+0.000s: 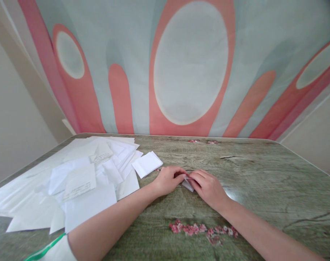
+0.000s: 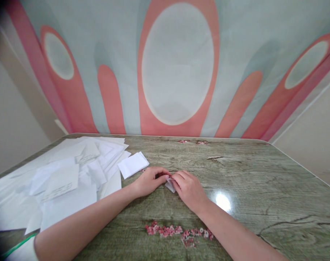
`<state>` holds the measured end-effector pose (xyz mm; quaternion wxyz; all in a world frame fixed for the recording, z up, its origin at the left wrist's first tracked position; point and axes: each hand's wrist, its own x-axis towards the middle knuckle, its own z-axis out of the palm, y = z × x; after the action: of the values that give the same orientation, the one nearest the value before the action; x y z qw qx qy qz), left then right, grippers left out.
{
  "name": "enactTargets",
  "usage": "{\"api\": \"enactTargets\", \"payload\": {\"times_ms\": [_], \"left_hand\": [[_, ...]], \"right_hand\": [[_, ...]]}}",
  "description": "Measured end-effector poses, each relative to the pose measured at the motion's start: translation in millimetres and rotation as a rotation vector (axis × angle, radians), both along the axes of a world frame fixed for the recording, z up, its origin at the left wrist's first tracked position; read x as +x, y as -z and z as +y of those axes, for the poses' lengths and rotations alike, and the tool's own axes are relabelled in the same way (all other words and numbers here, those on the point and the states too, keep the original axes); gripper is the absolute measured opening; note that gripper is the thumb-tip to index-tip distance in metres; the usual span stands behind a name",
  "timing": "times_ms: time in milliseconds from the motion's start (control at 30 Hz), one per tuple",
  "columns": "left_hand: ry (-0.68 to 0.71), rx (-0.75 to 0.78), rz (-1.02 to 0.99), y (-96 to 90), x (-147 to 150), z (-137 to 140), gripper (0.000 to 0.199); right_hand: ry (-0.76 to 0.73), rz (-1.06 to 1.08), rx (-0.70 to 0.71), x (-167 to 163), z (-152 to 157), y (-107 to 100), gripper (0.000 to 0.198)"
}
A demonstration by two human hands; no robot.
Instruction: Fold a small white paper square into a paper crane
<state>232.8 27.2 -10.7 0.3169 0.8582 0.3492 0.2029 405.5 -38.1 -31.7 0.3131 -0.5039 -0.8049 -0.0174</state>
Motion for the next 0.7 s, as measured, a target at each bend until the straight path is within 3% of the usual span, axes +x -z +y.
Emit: {"api": "enactTargets", "payload": {"times_ms": [400, 700], "left_hand": [[0.005, -0.001, -0.031, 2.3, -1.1, 0.1, 0.025], [0.089, -0.020, -0.081, 2.6, -3.1, 3.5, 0.025]], "right_hand": [[0.012, 0.243, -0.099, -0.5, 0.1, -4.3, 0.009], [0.060, 0.284, -0.150, 0.6, -0.1, -2.6, 0.008]]}}
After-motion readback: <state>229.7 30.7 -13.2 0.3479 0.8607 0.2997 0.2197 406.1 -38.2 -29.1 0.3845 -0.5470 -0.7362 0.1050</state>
